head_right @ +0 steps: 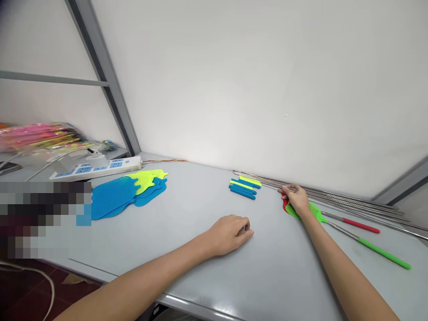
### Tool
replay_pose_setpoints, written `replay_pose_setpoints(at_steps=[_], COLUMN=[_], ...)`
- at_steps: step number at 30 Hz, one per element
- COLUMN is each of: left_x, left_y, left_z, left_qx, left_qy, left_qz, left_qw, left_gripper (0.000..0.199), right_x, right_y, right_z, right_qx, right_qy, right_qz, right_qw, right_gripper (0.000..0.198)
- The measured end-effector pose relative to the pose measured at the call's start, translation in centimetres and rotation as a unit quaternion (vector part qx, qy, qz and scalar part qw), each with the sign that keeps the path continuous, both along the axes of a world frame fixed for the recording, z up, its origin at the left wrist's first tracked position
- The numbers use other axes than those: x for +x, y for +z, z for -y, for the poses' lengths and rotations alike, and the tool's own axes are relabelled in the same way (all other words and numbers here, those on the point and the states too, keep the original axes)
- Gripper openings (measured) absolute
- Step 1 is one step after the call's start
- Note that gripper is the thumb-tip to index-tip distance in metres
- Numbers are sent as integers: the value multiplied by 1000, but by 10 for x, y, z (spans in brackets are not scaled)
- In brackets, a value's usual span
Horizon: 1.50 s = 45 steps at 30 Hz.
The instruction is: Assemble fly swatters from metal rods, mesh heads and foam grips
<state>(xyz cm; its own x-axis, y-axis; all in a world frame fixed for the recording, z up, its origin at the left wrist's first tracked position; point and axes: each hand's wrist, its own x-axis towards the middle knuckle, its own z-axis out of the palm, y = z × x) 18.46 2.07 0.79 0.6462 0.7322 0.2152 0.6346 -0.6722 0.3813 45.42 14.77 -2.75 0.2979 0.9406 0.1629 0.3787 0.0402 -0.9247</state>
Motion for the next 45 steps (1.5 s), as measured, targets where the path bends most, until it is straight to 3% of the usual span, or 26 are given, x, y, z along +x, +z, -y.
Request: replay_pose_setpoints(at_steps=[7, 14, 22, 27, 33, 39, 42, 45], left_x=[0, 0, -1, -2, -2, -7, -12, -17], left_y=[3, 3, 3, 7, 19, 34, 39, 40], left_z=[1, 1, 1, 4, 9, 1, 1, 3], left_qx=[-2, -13, -21, -30, -7, -70, 14, 138], left_qy=[2, 6, 5, 4, 19, 85, 103, 62], left_qz=[-9, -14, 0, 8, 123, 280, 316, 315], left_qw=[1000, 1000, 1000, 1000, 992, 953, 943, 937], left_gripper=[30, 28, 27, 26, 22, 29, 24, 19], right_x=[2, -8, -25, -41, -61, -75, -81, -89], right_y=[-2, 12, 47, 78, 99, 106, 109, 110], right_z=[-1, 8, 27, 44, 72, 94, 103, 113], right_qx=[16, 17, 39, 62, 98, 127, 133, 129], right_qy=[2, -20, 6, 7, 12, 35, 39, 37], right_qz=[53, 184, 222, 182, 177, 169, 152, 158], right_qw=[998, 983, 974, 981, 979, 977, 979, 978], right_gripper=[28, 23, 19, 20, 22, 26, 26, 27])
